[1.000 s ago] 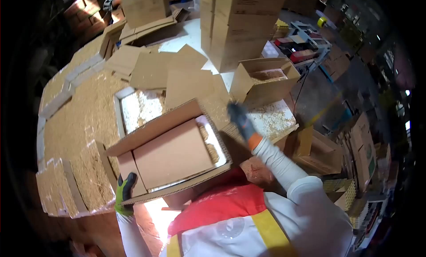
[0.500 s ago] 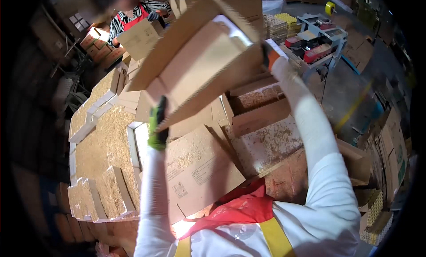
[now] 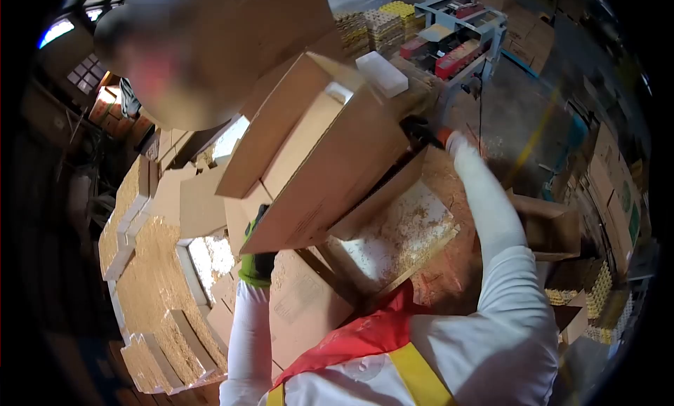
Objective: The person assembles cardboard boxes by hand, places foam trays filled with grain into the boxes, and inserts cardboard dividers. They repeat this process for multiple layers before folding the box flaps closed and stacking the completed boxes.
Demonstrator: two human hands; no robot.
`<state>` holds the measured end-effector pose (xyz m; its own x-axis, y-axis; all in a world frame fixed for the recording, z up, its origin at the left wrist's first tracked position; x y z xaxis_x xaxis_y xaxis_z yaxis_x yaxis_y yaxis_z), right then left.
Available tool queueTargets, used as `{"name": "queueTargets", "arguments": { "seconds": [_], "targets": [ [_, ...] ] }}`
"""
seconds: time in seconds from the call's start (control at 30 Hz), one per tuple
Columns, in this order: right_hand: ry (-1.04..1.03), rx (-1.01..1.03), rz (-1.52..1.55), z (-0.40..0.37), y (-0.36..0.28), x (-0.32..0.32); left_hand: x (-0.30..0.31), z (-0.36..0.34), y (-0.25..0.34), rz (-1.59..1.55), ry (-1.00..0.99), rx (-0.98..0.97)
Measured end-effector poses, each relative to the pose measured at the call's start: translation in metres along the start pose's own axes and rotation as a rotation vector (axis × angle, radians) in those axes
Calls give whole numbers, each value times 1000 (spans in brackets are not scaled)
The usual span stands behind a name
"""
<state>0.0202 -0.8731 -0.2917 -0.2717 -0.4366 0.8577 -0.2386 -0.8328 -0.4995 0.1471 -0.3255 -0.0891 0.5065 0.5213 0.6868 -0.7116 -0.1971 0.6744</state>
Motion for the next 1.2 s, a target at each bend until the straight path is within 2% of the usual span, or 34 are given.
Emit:
{"name": "queueTargets", "arguments": {
  "seconds": [0.03, 0.07, 0.1, 0.17, 0.2, 0.27, 0.37, 0.4, 0.47, 0.53, 0.57, 0.6, 0.63, 0.67, 0.7, 0.73, 0.77, 0.83, 0.87, 0.9, 0.93, 0.97, 1.0, 1.03, 1.1, 1.2],
  "targets": [
    [-98, -184, 665, -32, -38, 1, 2, 7, 4, 16, 10, -44],
    [-202, -172, 412, -62, -119, 48, 2, 5, 7, 27, 17, -73],
    [-132, -242, 403, -63, -110, 42, 4, -3, 7, 39, 19, -93],
    [-147, -267, 475, -65, -113, 43, 1, -15, -37, -94, -30, 61],
    [-54, -171, 564, -59, -113, 46, 5, -12, -27, -97, -64, 116],
    [149, 13, 743, -56, -109, 47, 5, -21, -54, -415, -17, 277],
    [-109, -92, 427, -64, -148, 53, 7, -31, -72, -764, 22, 425],
    [-199, -174, 181, -57, -142, 46, 9, -35, -75, -864, 1, 468],
    [-291, -237, -6, -47, -136, 35, 22, -17, -31, -281, -37, 136],
    [-280, -310, 50, -43, -123, 24, 20, 9, 28, 157, 29, -309],
    [-221, -374, 207, -47, -110, 15, 12, 26, 20, -230, -21, -47],
    [-121, -463, 489, -52, -93, 4, 3, 38, 10, -806, 61, 234],
    [34, -566, 916, -61, -79, -9, -5, 45, 2, -1201, 256, 463],
    [229, -645, 1309, -72, -69, -25, -15, 54, 30, -1045, 275, 610],
    [428, -679, 1605, -82, -59, -39, -36, 58, 14, -1110, 260, 601],
    [580, -646, 1788, -96, -56, -47, -44, 64, 28, -980, 147, 694],
    [661, -588, 1877, -109, -56, -50, -62, 66, 18, -1163, 84, 615],
    [690, -249, 2045, -135, -74, -46, -55, 72, 38, -1099, 63, 636],
    [681, -221, 1823, -135, -11, -87, -49, 72, 20, -1003, 4, 510],
    [684, -202, 1603, -135, 48, -125, -46, 65, 9, -931, 52, 486],
    [623, -311, 1776, -134, 6, -80, -44, 58, -1, -855, 101, 466],
    [595, -344, 1809, -130, -12, -63, -41, 50, -12, -778, 149, 450],
    [577, -356, 1821, -126, -21, -59, -59, 44, -66, -763, 209, 433],
    [562, -369, 1822, -123, -29, -56, -69, 37, -95, -755, 268, 414],
    [542, -380, 1816, -114, -43, -53, -98, 39, -54, -1100, 58, 659],
    [519, -415, 1802, -104, -59, -62, -132, 32, -111, -1230, 71, 545]
  ]
}}
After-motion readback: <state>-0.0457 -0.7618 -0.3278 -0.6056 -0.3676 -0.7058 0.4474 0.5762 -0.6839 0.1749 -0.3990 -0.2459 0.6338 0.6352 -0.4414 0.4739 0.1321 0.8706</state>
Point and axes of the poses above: each hand's wrist, its own z-axis towards the middle knuckle, its own x-axis out of the back of the hand, y = z × x, the point moved 7 cm from there along z, towards the middle knuckle, and after that the axes turned 14 degrees about -z, right-handed, at the moved point
